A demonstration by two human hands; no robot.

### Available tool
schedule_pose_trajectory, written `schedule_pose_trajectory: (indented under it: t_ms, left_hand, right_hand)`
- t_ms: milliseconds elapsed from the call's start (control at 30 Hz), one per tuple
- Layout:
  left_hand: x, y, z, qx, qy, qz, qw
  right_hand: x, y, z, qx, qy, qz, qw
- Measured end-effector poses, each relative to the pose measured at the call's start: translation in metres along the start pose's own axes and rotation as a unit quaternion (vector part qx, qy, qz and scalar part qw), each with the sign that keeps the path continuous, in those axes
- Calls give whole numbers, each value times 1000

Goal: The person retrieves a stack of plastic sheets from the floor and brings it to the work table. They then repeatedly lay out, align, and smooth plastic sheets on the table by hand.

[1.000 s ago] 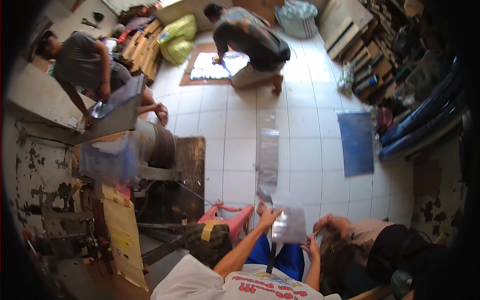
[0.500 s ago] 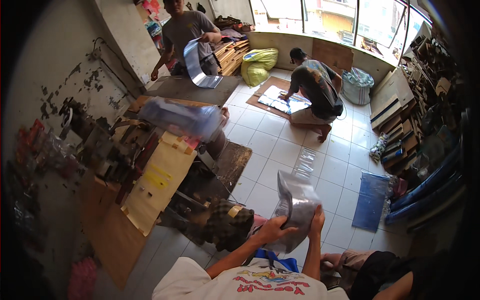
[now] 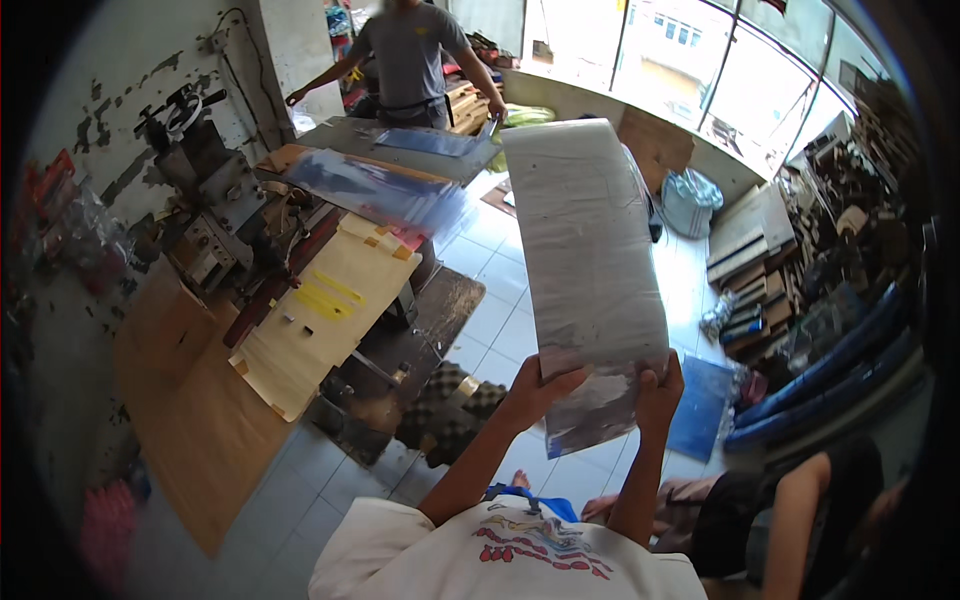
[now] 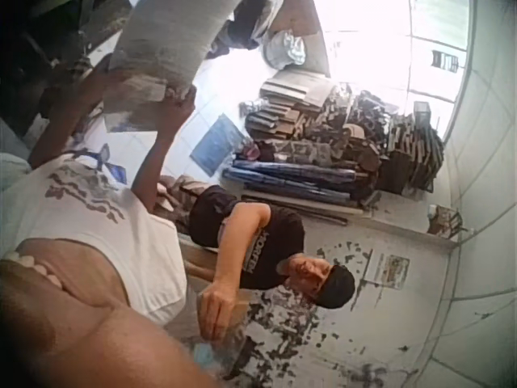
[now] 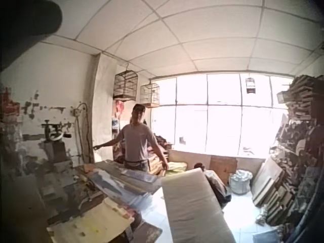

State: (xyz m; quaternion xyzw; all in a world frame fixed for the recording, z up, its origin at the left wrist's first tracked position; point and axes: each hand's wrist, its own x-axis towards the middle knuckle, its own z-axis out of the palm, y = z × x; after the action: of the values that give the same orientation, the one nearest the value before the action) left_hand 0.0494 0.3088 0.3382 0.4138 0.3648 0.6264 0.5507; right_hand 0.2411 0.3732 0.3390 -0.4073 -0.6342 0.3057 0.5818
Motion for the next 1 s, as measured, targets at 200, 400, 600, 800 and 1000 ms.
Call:
schedule_pose_trajectory:
  t_ms: [200, 400, 600, 800, 1000]
  left_hand:
    - [-83, 14, -36, -17, 17, -12, 1000]
    - [-160, 62, -75, 125, 8, 54, 991]
    - [-230, 131, -72, 141, -97, 157, 973]
    - [-321, 127, -75, 132, -126, 140, 973]
    - [-456, 83, -87, 141, -112, 62, 982]
  right_hand:
    - [-76, -65, 35, -37, -35, 78, 996]
    - [-142, -107, 79, 20, -36, 94, 995]
    - [-200, -209, 66, 98, 33, -63, 993]
    - [-304, -232, 61, 86, 106, -72, 988]
    - [-463, -238, 53, 82, 119, 65, 987]
